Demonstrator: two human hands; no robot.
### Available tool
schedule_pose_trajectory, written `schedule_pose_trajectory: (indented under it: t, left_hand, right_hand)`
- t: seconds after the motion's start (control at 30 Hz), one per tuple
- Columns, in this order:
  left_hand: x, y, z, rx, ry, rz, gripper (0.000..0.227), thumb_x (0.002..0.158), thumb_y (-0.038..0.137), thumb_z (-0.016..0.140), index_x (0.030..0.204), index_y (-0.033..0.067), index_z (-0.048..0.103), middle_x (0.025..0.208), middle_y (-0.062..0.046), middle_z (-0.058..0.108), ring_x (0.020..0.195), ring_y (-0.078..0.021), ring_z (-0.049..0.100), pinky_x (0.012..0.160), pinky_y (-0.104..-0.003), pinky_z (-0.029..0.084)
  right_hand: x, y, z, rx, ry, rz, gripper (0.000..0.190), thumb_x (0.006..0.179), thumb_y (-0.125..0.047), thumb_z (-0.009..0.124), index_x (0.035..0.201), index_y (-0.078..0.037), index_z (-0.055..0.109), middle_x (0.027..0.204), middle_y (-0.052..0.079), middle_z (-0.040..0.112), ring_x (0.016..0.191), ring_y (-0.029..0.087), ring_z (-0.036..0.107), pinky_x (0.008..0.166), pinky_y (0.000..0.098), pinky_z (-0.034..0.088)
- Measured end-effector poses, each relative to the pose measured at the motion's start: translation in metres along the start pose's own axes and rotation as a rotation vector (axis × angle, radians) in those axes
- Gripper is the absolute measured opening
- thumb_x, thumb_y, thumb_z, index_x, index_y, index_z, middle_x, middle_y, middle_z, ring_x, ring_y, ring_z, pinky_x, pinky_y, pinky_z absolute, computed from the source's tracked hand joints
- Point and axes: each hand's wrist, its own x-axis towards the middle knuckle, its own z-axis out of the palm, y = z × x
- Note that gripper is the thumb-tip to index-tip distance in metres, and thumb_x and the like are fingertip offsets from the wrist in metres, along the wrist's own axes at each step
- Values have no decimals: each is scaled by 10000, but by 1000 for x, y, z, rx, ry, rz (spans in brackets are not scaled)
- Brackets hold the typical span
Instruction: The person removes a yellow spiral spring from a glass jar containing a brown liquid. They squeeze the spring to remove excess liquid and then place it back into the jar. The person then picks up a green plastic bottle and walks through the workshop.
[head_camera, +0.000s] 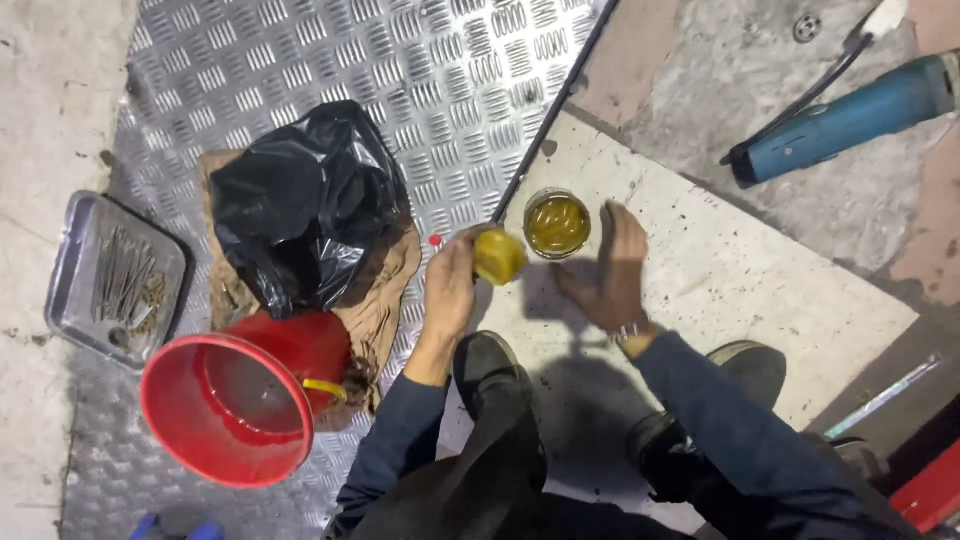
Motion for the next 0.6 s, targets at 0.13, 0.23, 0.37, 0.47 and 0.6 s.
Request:
schedule_pose_trajectory:
  t: [0.13,0.23,0.37,0.47,0.6]
  left_hand:
    - [-3,-4,4,100,-100,170,343,1015,156,554,1290,-5,681,1241,-218,675,1220,-361,623,1066,-466,456]
    - [-10,-14,17,154,-148,289,341,967,131,649,1287,22,694,1194,-221,663,1168,-389,641,997,-495,497]
    - [-17,-16,35,143,-123,445,345,896,60,742,1233,-1,699,1146,-197,675,1055,-364,690,871,-473,595]
    - [-21,7,44,100,-135,486,484,812,24,814,1265,-42,657,1194,-206,660,1077,-371,695,861,-453,630]
    - [-21,28,40,176,-102,587,482,776,56,874,1219,-28,704,1128,-216,687,925,-367,736,745,-436,644]
  right_hand:
    - [-29,-35,-22,242,-32,253,838,731,-433,853,1415,-92,509,1238,139,558,1005,324,591,916,518,493]
    - [-5,-72,-32,556,-70,158,796,847,-85,790,1495,76,357,1214,226,603,994,356,679,709,404,607]
    - [6,-81,-28,612,93,173,464,1023,-257,524,1353,69,501,1159,215,633,1008,342,706,790,407,609]
    - [2,-76,-19,572,239,213,457,1050,-368,477,1236,41,563,1145,174,612,1066,311,666,902,415,530]
    - [8,-87,-17,510,406,257,392,1066,-335,404,1033,-17,632,975,137,628,968,282,648,918,396,480]
